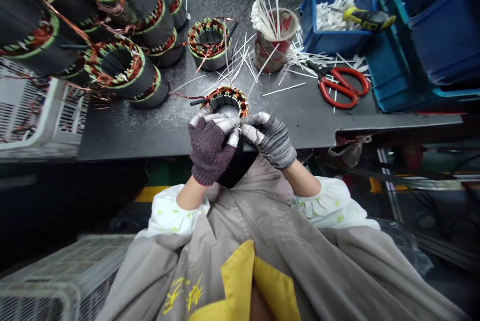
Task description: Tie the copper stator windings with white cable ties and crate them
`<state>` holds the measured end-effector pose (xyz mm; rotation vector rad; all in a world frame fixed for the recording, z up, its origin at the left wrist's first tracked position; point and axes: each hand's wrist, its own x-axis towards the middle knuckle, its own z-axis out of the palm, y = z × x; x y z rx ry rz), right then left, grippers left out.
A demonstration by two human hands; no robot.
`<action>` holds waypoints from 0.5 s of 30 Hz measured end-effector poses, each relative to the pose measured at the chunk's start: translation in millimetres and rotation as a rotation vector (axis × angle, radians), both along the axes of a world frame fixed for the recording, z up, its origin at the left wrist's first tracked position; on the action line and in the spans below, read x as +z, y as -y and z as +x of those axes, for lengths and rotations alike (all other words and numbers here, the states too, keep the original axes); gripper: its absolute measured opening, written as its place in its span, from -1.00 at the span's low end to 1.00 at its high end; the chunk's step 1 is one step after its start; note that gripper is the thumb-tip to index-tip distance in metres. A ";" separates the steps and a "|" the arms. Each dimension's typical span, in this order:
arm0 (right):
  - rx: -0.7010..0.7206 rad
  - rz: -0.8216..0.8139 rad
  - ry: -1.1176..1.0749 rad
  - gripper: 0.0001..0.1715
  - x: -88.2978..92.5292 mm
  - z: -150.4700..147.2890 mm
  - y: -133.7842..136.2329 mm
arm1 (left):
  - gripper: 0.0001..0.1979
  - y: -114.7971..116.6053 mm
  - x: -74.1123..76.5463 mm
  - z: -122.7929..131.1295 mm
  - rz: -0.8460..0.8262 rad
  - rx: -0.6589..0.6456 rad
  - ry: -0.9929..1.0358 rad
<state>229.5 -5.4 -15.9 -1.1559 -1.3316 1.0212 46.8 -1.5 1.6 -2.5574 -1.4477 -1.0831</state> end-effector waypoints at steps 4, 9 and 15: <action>-0.047 0.054 0.015 -0.52 0.0 5.3 2.7 | -0.74 0.9 1.0 0.9 -0.037 0.037 -0.030; -0.041 0.090 0.109 -0.58 -5.0 0.5 -1.8 | -0.71 1.2 1.2 1.0 -0.040 0.040 -0.073; 0.054 0.204 0.294 -0.65 -5.8 10.7 -10.5 | -0.70 4.0 5.0 -1.8 -0.086 -0.030 -0.091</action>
